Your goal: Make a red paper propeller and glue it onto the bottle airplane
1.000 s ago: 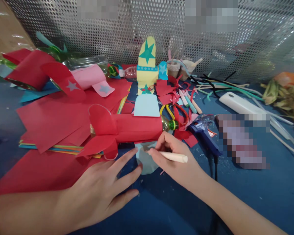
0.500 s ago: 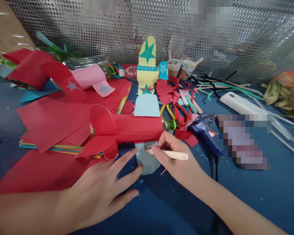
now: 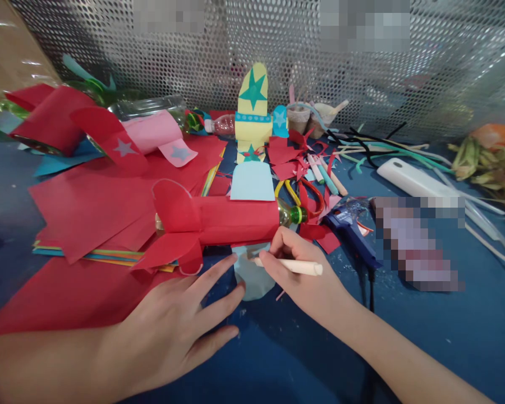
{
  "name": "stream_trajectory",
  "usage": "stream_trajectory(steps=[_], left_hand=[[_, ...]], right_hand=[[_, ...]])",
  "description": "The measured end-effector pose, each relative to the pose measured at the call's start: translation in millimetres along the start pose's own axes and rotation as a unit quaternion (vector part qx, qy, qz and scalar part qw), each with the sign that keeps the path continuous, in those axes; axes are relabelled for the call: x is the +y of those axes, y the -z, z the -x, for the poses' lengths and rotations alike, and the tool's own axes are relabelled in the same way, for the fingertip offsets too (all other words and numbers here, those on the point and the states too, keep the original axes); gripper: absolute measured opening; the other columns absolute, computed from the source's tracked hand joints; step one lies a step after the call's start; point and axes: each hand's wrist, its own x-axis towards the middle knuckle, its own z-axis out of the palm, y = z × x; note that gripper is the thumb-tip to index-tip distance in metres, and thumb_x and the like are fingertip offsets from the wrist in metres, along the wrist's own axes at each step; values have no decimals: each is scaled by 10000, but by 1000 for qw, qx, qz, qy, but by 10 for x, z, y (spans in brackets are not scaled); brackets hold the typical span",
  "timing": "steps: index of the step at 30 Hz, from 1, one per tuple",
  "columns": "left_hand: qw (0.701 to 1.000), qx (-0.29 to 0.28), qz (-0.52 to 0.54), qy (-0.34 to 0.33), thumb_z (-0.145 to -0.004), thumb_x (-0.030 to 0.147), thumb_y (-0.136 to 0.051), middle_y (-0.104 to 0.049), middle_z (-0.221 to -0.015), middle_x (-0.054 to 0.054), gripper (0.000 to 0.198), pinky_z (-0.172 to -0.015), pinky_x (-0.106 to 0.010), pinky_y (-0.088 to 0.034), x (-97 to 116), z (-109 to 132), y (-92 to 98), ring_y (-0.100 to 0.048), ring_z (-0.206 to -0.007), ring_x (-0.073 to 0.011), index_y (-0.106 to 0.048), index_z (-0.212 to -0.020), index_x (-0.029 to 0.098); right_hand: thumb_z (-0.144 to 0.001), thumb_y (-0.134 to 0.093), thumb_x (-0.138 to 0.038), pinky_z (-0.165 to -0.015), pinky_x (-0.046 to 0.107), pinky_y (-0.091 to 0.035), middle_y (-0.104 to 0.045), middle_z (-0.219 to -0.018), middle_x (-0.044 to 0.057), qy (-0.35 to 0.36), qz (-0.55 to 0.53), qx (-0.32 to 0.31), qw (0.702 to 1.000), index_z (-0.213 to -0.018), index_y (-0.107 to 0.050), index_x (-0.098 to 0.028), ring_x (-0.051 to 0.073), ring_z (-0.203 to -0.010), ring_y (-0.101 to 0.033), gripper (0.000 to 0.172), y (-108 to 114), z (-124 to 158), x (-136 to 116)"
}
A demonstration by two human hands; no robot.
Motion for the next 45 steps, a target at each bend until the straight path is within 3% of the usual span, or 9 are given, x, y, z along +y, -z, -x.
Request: stream_trajectory(steps=[45], left_hand=[[1000,9,11,-1,-912,344,-432,-536,-1244,-232,317,-518,-427,-548,0,-14,10,-659,-663,-259,-576,-1154,199]], right_hand=[[-876,-554,-312,-405,168,-287,-434,-541,-86,5,-10,29,1000,-701,-396,-226,75,-464,-355,251,-25,0,18]])
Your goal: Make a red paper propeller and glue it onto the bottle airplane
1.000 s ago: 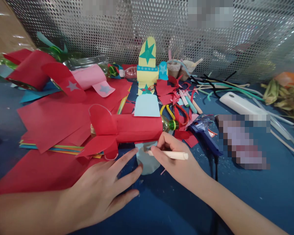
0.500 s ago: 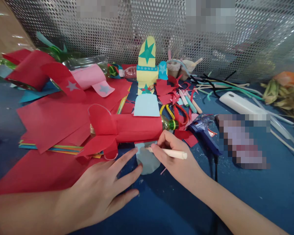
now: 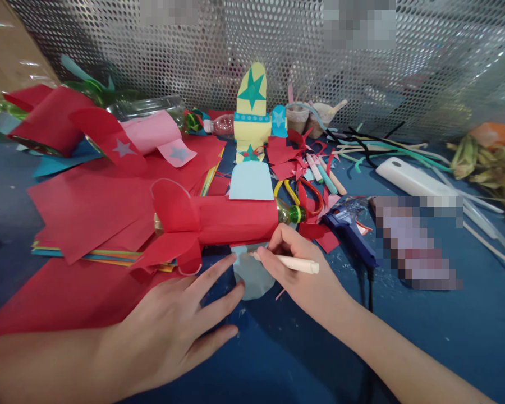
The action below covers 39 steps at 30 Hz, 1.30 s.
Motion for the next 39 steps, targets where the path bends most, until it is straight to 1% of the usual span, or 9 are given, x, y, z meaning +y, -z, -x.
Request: stream_trajectory(steps=[4,11,17,24,30,39], left_hand=[[1000,0,-4,-1,-911,346,-426,-523,-1262,-237,324,-518,-428,-547,-5,-1,-16,-659,-661,-258,-571,-1162,200],[1000,7,-10,-1,-908,342,-433,-545,-1236,-235,310,-501,-416,-546,8,0,7,-656,-640,-248,-579,-1140,197],[1000,4,-8,-3,-911,352,-426,-541,-1237,-238,319,-490,-413,-543,3,-1,-17,-654,-629,-247,-579,-1145,197],[1000,-2,-1,2,-912,359,-425,-520,-1261,-228,326,-507,-426,-547,-9,8,-29,-656,-661,-254,-568,-1161,204],[1000,-9,-8,0,-919,367,-405,-506,-1269,-222,336,-512,-416,-547,4,25,-23,-650,-656,-235,-559,-1173,210],[1000,-8,-10,0,-910,346,-428,-523,-1251,-234,318,-514,-417,-547,0,6,6,-656,-657,-248,-569,-1153,197]], right_hand=[[-877,-552,-307,-407,174,-286,-439,-545,-81,5,-4,-2,1000,-701,-401,-225,77,-467,-365,246,-5,-8,14],[-865,-572,-315,-427,181,-298,-487,-584,-63,4,-2,-12,1000,-713,-425,-215,75,-491,-385,234,-13,-14,20],[-865,-571,-322,-431,189,-294,-460,-572,-69,7,7,-20,1000,-713,-429,-219,80,-491,-371,232,-1,-10,2],[-862,-576,-338,-426,185,-294,-482,-575,-68,8,1,-35,999,-724,-439,-220,80,-487,-384,228,-8,-27,-13],[-856,-583,-347,-424,192,-292,-476,-573,-64,6,3,-34,999,-719,-441,-217,82,-483,-385,237,-8,-14,-4],[-865,-555,-294,-427,195,-292,-451,-565,-65,16,6,-33,999,-690,-416,-218,83,-479,-377,236,12,-22,-23]])
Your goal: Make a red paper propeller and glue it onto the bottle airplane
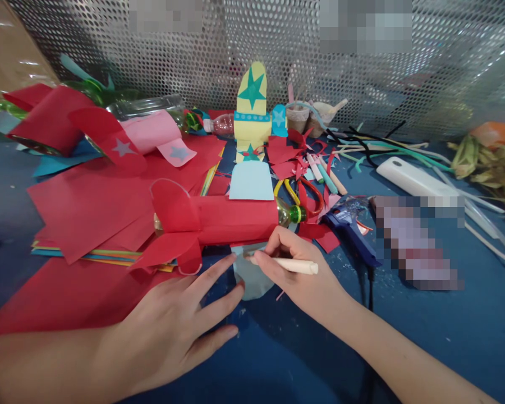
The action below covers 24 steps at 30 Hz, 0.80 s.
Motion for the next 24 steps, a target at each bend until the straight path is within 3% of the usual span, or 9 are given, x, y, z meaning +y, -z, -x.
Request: stream_trajectory(steps=[14,24], left_hand=[[1000,-4,-3,2,-918,361,-407,-510,-1269,-222,337,-518,-412,-547,1,2,-19,-653,-659,-237,-566,-1173,208],[1000,-3,-10,0,-915,360,-414,-509,-1264,-213,335,-527,-411,-550,2,0,-11,-653,-668,-232,-569,-1170,208]], right_hand=[[-861,-559,-343,-427,194,-341,-469,-568,-54,-23,6,26,999,-699,-418,-222,94,-479,-419,246,-12,14,21],[-853,-570,-302,-427,197,-300,-465,-568,-61,-19,-6,21,1000,-692,-418,-222,89,-482,-397,235,-17,14,5]])
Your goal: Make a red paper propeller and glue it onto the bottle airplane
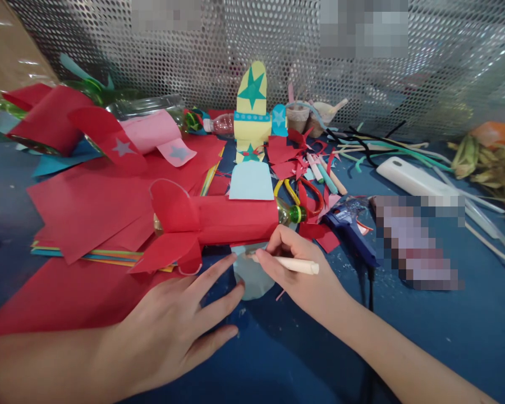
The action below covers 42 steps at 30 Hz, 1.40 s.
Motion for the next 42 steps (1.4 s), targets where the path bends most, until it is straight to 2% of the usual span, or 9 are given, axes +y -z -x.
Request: stream_trajectory(steps=[2,6,9,14,18,21,25,32,42], left_hand=[[1000,1,2,0,-914,359,-418,-509,-1265,-214,330,-527,-413,-551,-1,3,-5,-654,-672,-235,-572,-1165,210],[1000,3,10,6,-916,353,-417,-513,-1264,-210,323,-547,-413,-556,4,14,-5,-659,-698,-244,-574,-1162,214],[1000,6,16,10,-923,347,-404,-508,-1267,-213,324,-541,-409,-557,10,13,8,-662,-688,-240,-578,-1158,208],[1000,0,15,16,-920,352,-411,-484,-1297,-205,320,-545,-404,-561,4,7,20,-663,-705,-237,-592,-1142,208],[1000,-7,26,14,-915,364,-423,-497,-1294,-211,326,-545,-428,-563,-13,16,-8,-668,-713,-255,-581,-1157,212],[1000,-7,26,13,-915,369,-420,-493,-1300,-219,334,-536,-435,-560,-21,18,-25,-670,-718,-268,-568,-1174,218],[1000,-3,18,5,-907,364,-434,-512,-1278,-220,324,-524,-425,-554,-19,5,-18,-665,-695,-263,-574,-1155,210],[1000,0,8,4,-914,354,-408,-527,-1256,-220,331,-502,-407,-547,-12,-8,4,-649,-624,-230,-573,-1159,206],[1000,6,11,0,-908,352,-430,-531,-1261,-220,326,-506,-414,-550,-9,2,-16,-656,-642,-243,-572,-1160,204]], right_hand=[[-849,-571,-280,-427,199,-284,-445,-552,-68,-3,-8,6,1000,-680,-416,-221,86,-476,-376,237,16,6,-7],[-896,-459,-275,-450,215,-308,-381,-462,-79,-16,-93,67,993,-638,-403,-221,92,-436,-357,269,53,14,-37],[-918,-372,-303,-451,229,-332,-389,-417,-75,-29,-139,62,988,-668,-449,-227,103,-406,-370,273,64,10,-68],[-826,-534,-284,-447,225,-335,-381,-516,-57,-25,-63,27,997,-630,-464,-218,103,-465,-360,219,63,10,-115],[-881,-453,-327,-454,237,-343,-329,-502,-54,1,-50,47,998,-590,-427,-222,108,-458,-343,311,78,23,-110],[-864,-507,-285,-430,215,-327,-417,-536,-55,0,-35,66,997,-688,-456,-230,103,-467,-394,191,72,35,-80],[-825,-576,-258,-439,198,-341,-512,-606,-43,-13,-21,11,1000,-707,-450,-223,93,-498,-437,176,29,35,-45],[-841,-565,-287,-459,207,-328,-485,-587,-51,-26,3,1,1000,-698,-431,-219,95,-509,-402,208,-13,-3,-44],[-838,-555,-265,-445,193,-315,-455,-564,-68,-18,13,4,1000,-689,-408,-222,86,-491,-389,214,0,-2,-25]])
